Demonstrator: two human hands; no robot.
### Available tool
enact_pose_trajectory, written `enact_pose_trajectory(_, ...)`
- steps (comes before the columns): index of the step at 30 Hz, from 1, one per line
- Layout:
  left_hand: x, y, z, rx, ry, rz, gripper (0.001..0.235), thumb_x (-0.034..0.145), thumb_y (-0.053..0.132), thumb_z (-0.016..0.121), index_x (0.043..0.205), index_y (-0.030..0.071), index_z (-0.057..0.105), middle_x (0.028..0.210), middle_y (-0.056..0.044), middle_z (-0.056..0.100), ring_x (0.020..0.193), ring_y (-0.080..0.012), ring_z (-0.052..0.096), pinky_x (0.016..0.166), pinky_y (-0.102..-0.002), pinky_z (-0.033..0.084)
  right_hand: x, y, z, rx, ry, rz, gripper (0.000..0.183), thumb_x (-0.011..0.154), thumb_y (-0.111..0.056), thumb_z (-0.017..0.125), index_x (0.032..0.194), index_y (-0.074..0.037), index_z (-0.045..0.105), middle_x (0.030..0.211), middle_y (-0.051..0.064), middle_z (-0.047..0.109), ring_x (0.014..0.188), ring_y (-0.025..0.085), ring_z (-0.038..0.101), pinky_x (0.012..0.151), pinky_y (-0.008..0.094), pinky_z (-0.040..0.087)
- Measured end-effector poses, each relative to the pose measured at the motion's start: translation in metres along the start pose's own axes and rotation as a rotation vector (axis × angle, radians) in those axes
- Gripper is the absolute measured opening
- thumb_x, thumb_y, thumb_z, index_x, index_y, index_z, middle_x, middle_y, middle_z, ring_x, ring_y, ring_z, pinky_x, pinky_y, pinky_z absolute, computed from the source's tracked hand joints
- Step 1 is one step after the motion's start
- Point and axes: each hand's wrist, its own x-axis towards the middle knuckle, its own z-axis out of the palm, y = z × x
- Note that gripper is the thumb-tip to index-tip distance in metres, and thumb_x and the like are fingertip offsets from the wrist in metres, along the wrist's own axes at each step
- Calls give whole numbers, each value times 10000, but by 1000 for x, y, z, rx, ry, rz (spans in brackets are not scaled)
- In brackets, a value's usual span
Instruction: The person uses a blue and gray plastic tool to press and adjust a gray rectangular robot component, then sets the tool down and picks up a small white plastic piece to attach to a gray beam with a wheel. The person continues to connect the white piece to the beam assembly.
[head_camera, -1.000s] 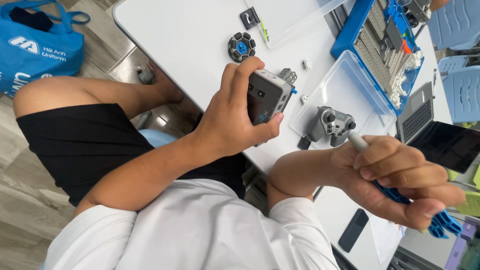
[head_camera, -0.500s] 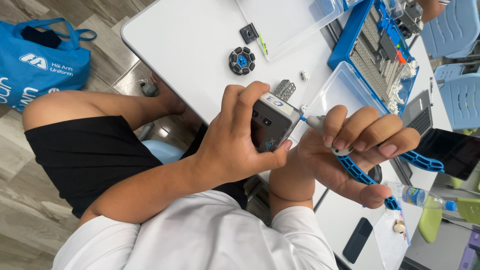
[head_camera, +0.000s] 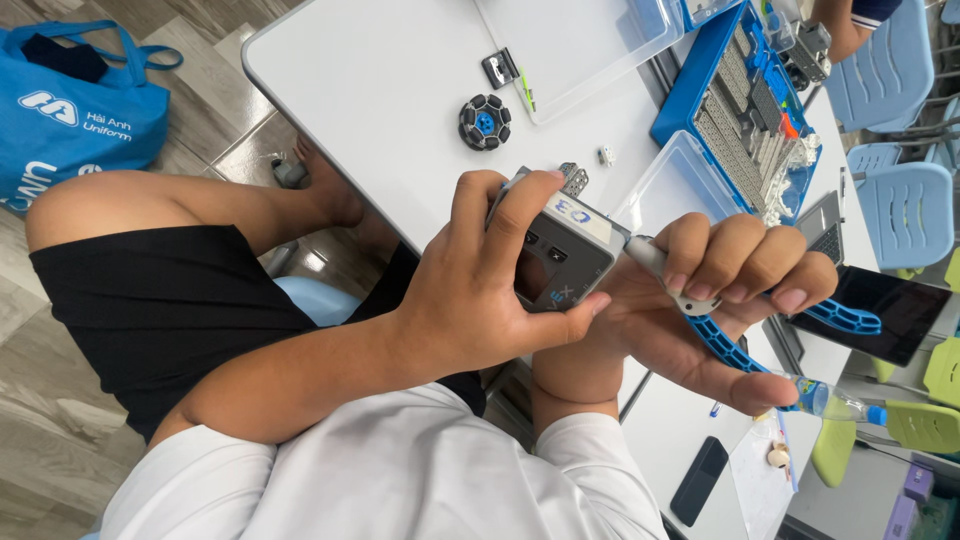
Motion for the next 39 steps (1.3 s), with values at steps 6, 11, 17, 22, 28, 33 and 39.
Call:
enact_pose_trajectory(6, -5, -3, 6, 74, 94, 78, 934, 825, 347, 890, 1490, 73, 295, 1252, -211, 382, 971, -305, 590, 713, -358, 589, -3, 5, 2, 25, -59, -8, 586, 906, -571, 727, 1018, -124, 364, 829, -15, 375, 718, 95, 379, 626, 240, 367)
enact_pose_trajectory(11, -17, 1, 14, 145, 145, 144, 927, 809, 349, 910, 1472, 90, 317, 1260, -233, 379, 1061, -362, 558, 741, -387, 577, -5, -6, 13, 88, -4, -33, 590, 870, -547, 739, 1043, -133, 354, 860, -5, 372, 699, 104, 378, 611, 256, 358)
enact_pose_trajectory(17, -26, 5, 24, 149, 131, 247, 1009, 796, 457, 971, 1467, 110, 301, 1284, -256, 362, 1140, -387, 500, 874, -421, 566, -1, -24, 22, 230, -43, -87, 468, 962, -517, 671, 927, -143, 392, 821, -13, 383, 667, 115, 384, 570, 272, 338)
enact_pose_trajectory(22, -27, 3, 29, 99, 112, 242, 1017, 822, 442, 958, 1474, 109, 252, 1305, -238, 337, 1183, -380, 459, 895, -405, 561, 0, -31, 19, 229, -109, -130, 361, 1032, -402, 594, 850, -156, 402, 780, -17, 415, 660, 119, 388, 558, 272, 333)
enact_pose_trajectory(28, -22, 3, 26, 94, 92, 212, 981, 861, 386, 935, 1485, 84, 242, 1339, -220, 344, 1206, -369, 451, 867, -367, 549, -2, -35, 10, 152, -130, -76, 257, 1019, -228, 551, 834, -143, 393, 720, -7, 428, 609, 126, 395, 541, 283, 369)
enact_pose_trajectory(33, -17, 6, 15, 21, 0, 147, 948, 846, 389, 932, 1473, 74, 295, 1304, -209, 380, 1184, -346, 492, 869, -355, 545, 4, -31, 6, 194, -271, -112, 256, 1029, -219, 543, 841, -141, 389, 708, 12, 450, 542, 122, 421, 488, 284, 403)
enact_pose_trajectory(39, -13, 7, 2, -104, -152, -23, 848, 875, 407, 874, 1463, 80, 357, 1255, -153, 463, 1103, -247, 600, 968, -362, 580, 15, -24, 1, 9, -451, -48, 252, 1067, -202, 457, 847, -129, 358, 666, 14, 457, 425, 78, 440, 290, 233, 400)
